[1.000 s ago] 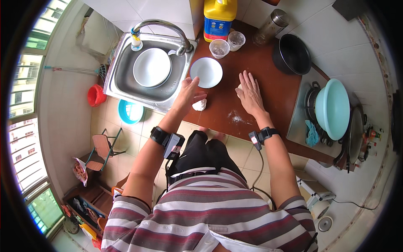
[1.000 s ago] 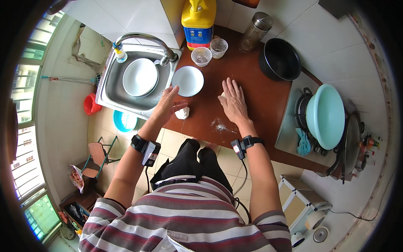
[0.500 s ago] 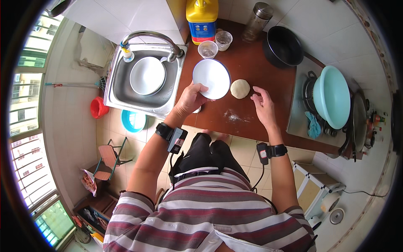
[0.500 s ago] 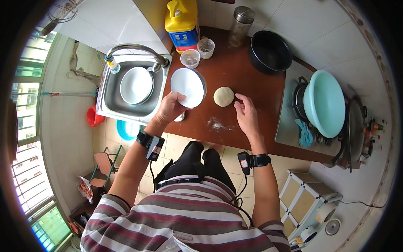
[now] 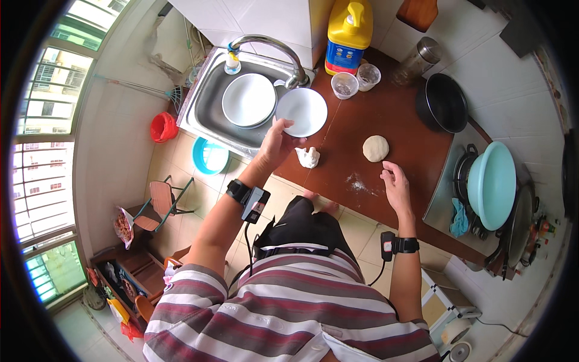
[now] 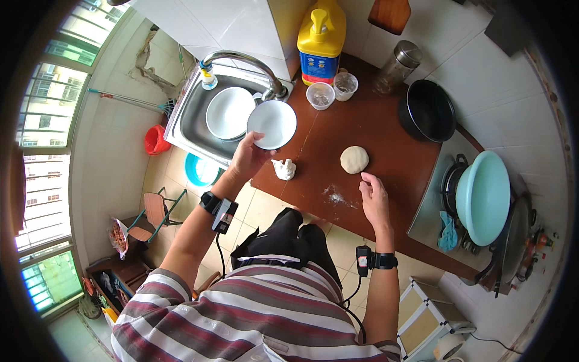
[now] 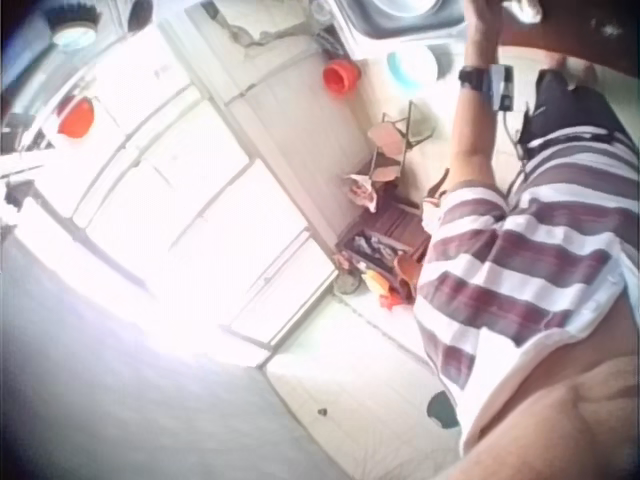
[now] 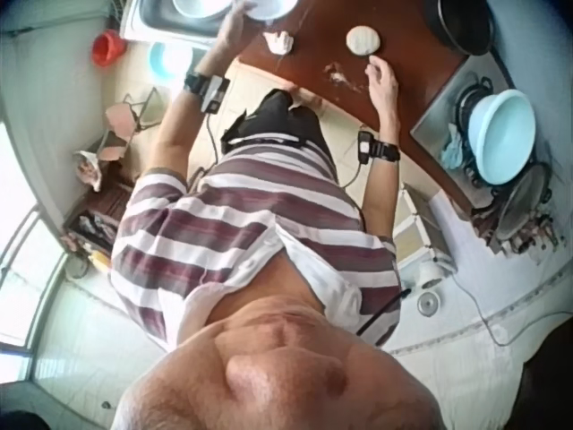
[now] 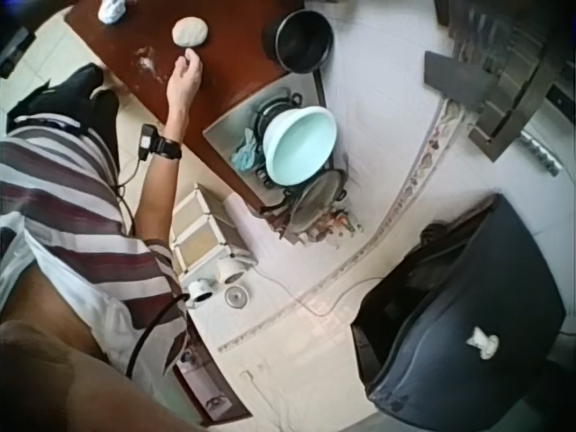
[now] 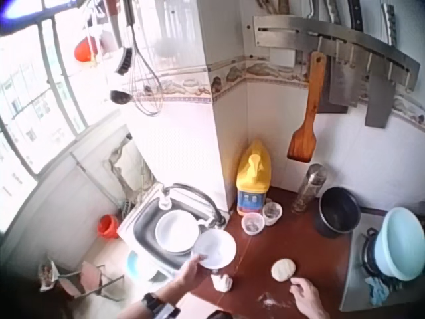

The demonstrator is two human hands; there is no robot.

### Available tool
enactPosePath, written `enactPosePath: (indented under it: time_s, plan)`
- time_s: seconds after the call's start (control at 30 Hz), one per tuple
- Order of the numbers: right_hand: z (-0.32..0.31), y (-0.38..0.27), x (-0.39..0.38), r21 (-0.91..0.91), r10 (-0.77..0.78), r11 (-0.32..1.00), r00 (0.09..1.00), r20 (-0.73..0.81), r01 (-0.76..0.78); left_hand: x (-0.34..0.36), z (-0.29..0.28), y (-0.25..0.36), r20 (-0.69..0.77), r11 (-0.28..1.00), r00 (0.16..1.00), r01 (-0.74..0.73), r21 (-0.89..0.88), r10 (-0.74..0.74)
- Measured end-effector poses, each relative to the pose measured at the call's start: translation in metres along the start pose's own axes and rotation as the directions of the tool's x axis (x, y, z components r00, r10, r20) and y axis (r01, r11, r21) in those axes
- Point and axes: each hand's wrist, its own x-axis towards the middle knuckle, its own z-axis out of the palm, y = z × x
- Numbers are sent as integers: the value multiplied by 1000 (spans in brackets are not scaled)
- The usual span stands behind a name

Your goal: Kneading dough on a counter, washing a pot in the sink, and putting away a bag of flour.

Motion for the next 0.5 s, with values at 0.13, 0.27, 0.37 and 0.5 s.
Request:
enactPosePath:
  time_s: [0.13, 0.27, 0.37, 0.5]
  plan:
    - [2, -6, 3, -10, -3, 1000, 999, 40, 4, -13, -36, 27, -295, 955, 919, -203, 216, 262]
    - [3, -15, 5, -29, -23, 999, 998, 64, 25, -6, -89, 67, -323, 599, 782, -78, 797, 532]
    - [5, -11, 6, -37, -48, 998, 997, 63, 51, 6, -111, 86, 10, -123, 574, 157, 980, 819]
    - [2, -10, 2, -38, -36, 999, 998, 60, 39, 11, -106, 105, 19, -237, 644, 254, 938, 765]
